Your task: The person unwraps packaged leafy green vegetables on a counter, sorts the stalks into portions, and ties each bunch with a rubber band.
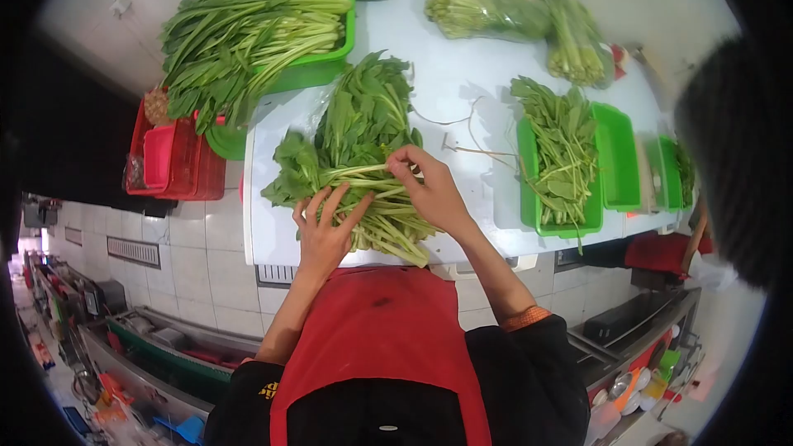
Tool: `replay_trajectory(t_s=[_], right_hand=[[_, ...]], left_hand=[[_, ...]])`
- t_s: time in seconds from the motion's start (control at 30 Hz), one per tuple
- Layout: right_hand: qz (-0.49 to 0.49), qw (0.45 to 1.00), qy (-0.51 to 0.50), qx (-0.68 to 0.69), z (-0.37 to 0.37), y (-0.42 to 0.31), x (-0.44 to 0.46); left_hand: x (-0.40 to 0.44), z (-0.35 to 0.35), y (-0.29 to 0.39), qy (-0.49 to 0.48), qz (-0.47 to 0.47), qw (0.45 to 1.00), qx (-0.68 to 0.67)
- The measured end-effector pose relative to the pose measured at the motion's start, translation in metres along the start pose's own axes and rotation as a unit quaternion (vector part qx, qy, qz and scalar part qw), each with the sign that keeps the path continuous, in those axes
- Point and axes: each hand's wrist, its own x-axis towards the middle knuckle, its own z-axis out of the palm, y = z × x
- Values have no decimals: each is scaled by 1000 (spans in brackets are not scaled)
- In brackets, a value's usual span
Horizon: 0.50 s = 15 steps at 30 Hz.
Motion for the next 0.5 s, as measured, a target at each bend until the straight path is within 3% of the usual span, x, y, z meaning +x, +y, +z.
replay_trajectory(t_s=[0.03, 0.1, 0.2, 0.23, 0.3, 0.37, 0.43, 0.5], right_hand=[[23, 998, 36, 47, -3, 3, 1], [-24, 996, 89, -11, -10, 11, -3], [21, 969, 193, 154, -24, 16, -10], [24, 967, 201, 154, -30, 17, -12], [49, 856, 206, 472, -48, 15, -20], [52, 840, 236, 486, -65, 15, -26], [-9, 786, 258, 562, -93, 31, -33], [-37, 771, 330, 544, -126, 28, -40]], left_hand=[[7, -1, 1, -22, -9, 1000, -10], [10, 3, 1, -16, -6, 1000, -25], [2, 6, 0, -36, -51, 997, -50], [2, 6, 0, -39, -43, 997, -54], [3, 5, 0, -36, -54, 996, -63], [2, 6, 1, -44, -51, 995, -72], [-1, 11, 0, -61, -67, 995, -40], [4, 5, 2, -36, -41, 994, -95]])
